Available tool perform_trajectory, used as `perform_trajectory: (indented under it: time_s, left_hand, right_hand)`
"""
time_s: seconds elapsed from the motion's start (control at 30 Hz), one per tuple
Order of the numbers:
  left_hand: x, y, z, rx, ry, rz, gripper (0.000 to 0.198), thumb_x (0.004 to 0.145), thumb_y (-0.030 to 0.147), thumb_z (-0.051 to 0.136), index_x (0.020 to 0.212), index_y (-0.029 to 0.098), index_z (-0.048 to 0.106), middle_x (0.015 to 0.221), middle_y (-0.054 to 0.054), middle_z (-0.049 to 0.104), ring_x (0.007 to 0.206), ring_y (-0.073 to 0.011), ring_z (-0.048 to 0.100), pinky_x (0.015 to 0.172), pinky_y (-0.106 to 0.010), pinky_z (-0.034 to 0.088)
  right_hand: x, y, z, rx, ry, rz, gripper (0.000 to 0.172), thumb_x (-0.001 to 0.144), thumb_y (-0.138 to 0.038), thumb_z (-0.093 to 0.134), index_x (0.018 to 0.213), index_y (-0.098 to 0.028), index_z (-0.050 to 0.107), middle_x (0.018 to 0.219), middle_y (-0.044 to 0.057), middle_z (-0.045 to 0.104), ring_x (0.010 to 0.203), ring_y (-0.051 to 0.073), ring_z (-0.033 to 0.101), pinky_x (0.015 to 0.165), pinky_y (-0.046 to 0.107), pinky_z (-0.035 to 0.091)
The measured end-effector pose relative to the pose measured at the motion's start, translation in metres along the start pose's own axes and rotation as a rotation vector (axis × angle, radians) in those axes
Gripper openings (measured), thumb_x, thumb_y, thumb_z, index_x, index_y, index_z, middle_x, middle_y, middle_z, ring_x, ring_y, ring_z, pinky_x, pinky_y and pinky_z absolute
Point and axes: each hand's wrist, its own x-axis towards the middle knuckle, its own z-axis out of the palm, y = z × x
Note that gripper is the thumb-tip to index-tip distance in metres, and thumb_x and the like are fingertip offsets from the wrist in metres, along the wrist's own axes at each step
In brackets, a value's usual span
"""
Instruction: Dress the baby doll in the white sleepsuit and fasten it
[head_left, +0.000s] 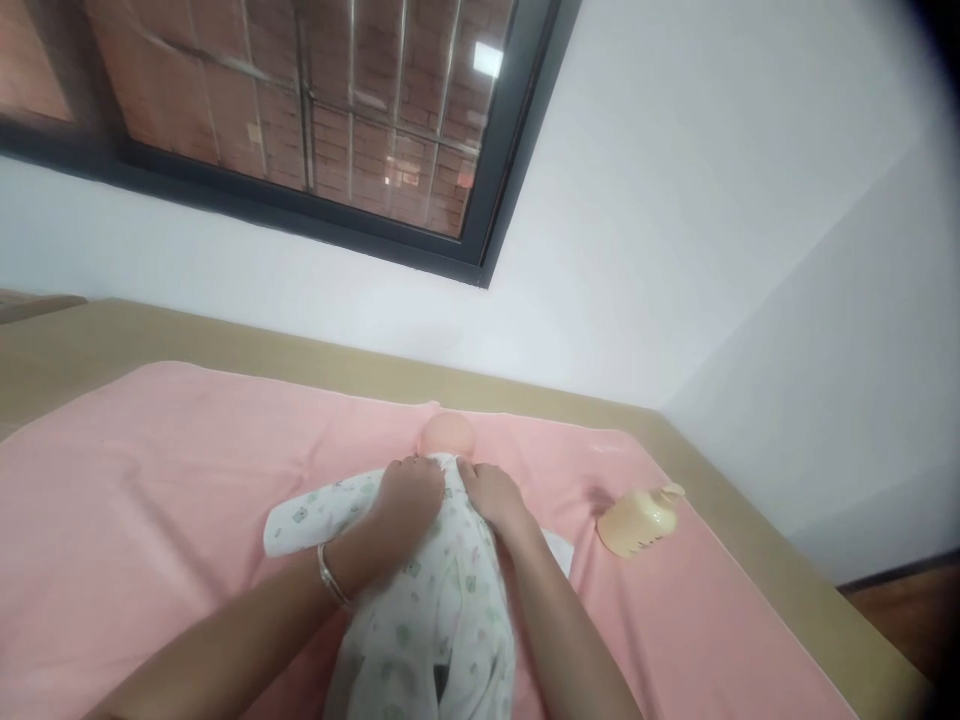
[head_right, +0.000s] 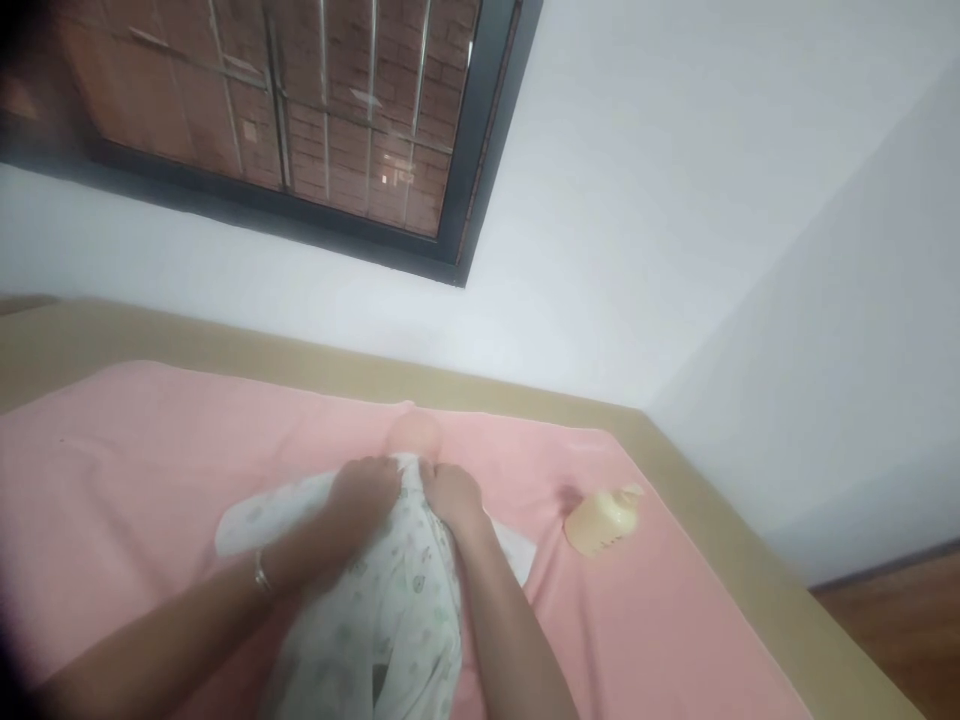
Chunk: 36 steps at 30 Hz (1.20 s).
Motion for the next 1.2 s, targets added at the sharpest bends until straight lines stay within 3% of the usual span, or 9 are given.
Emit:
perform_trajectory:
  time_s: [0.17, 0.3, 0.5, 0.57, 0.77, 0.9, 1.03, 1.2]
  left_hand:
    - [0.003, -0.008, -0.004, -0.069, -0.046, -0.022, 0.018, 0.081, 0.02, 0.045, 0.075, 0.014, 0.062, 0.076, -0.011, 0.063, 0.071, -0.0223, 0.059, 0.062, -0.033, 0.041]
    - [0.003, -0.009, -0.013, -0.105, -0.131, 0.019, 0.017, 0.08, 0.022, 0.047, 0.072, 0.016, 0.061, 0.079, -0.009, 0.064, 0.073, -0.0231, 0.06, 0.062, -0.033, 0.042]
    - [-0.006, 0.008, -0.016, -0.006, 0.015, -0.052, 0.026, 0.081, 0.009, 0.036, 0.086, 0.011, 0.061, 0.085, -0.015, 0.062, 0.083, -0.0271, 0.059, 0.071, -0.038, 0.043]
    - [-0.005, 0.007, -0.013, -0.017, -0.007, -0.03, 0.026, 0.082, 0.01, 0.036, 0.087, 0.011, 0.061, 0.088, -0.016, 0.062, 0.085, -0.0282, 0.058, 0.073, -0.04, 0.042]
    - [0.005, -0.008, -0.007, -0.172, -0.111, -0.168, 0.039, 0.091, 0.039, 0.031, 0.09, 0.016, 0.062, 0.096, -0.013, 0.064, 0.092, -0.0283, 0.057, 0.087, -0.05, 0.036]
    - [0.01, -0.013, -0.002, -0.309, -0.108, -0.241, 0.053, 0.089, 0.055, 0.026, 0.097, 0.016, 0.06, 0.095, -0.012, 0.065, 0.091, -0.0268, 0.058, 0.087, -0.045, 0.038]
    - [0.013, -0.019, 0.005, -0.465, -0.083, -0.263, 0.051, 0.086, 0.058, 0.031, 0.111, 0.021, 0.055, 0.106, -0.009, 0.064, 0.096, -0.0258, 0.058, 0.083, -0.039, 0.042]
    - [0.014, -0.023, 0.012, -0.471, -0.049, -0.288, 0.05, 0.085, 0.059, 0.031, 0.109, 0.022, 0.055, 0.106, -0.008, 0.064, 0.096, -0.0262, 0.058, 0.082, -0.039, 0.043]
  right_hand:
    - [-0.024, -0.024, -0.007, -0.094, 0.112, -0.06, 0.058, 0.095, -0.047, 0.02, 0.09, -0.012, 0.066, 0.088, 0.017, 0.066, 0.083, 0.027, 0.061, 0.069, 0.033, 0.041]
    - [-0.036, -0.037, -0.01, -0.101, 0.146, -0.085, 0.062, 0.096, -0.05, 0.017, 0.087, -0.012, 0.065, 0.088, 0.017, 0.065, 0.084, 0.026, 0.061, 0.071, 0.033, 0.041]
    - [-0.012, -0.017, 0.002, -0.081, 0.085, -0.013, 0.064, 0.095, -0.052, 0.014, 0.093, -0.014, 0.065, 0.09, 0.018, 0.065, 0.086, 0.027, 0.061, 0.074, 0.036, 0.041]
    - [-0.004, -0.009, 0.006, -0.031, 0.06, 0.01, 0.068, 0.093, -0.057, 0.013, 0.094, -0.013, 0.065, 0.092, 0.018, 0.065, 0.088, 0.028, 0.061, 0.074, 0.037, 0.041]
    - [0.011, 0.004, 0.018, 0.142, 0.095, 0.025, 0.063, 0.086, -0.067, 0.026, 0.101, -0.017, 0.061, 0.097, 0.013, 0.065, 0.088, 0.027, 0.059, 0.071, 0.033, 0.04]
    - [0.016, 0.007, 0.026, 0.165, 0.178, 0.057, 0.058, 0.088, -0.063, 0.024, 0.091, -0.019, 0.062, 0.089, 0.009, 0.066, 0.082, 0.023, 0.059, 0.066, 0.029, 0.037]
    - [0.019, 0.009, 0.031, 0.171, 0.206, 0.089, 0.058, 0.09, -0.062, 0.023, 0.089, -0.019, 0.062, 0.087, 0.009, 0.066, 0.079, 0.022, 0.058, 0.064, 0.027, 0.036]
    - [0.019, 0.01, 0.031, 0.175, 0.21, 0.079, 0.058, 0.09, -0.061, 0.023, 0.092, -0.02, 0.063, 0.088, 0.008, 0.066, 0.079, 0.021, 0.058, 0.063, 0.027, 0.036]
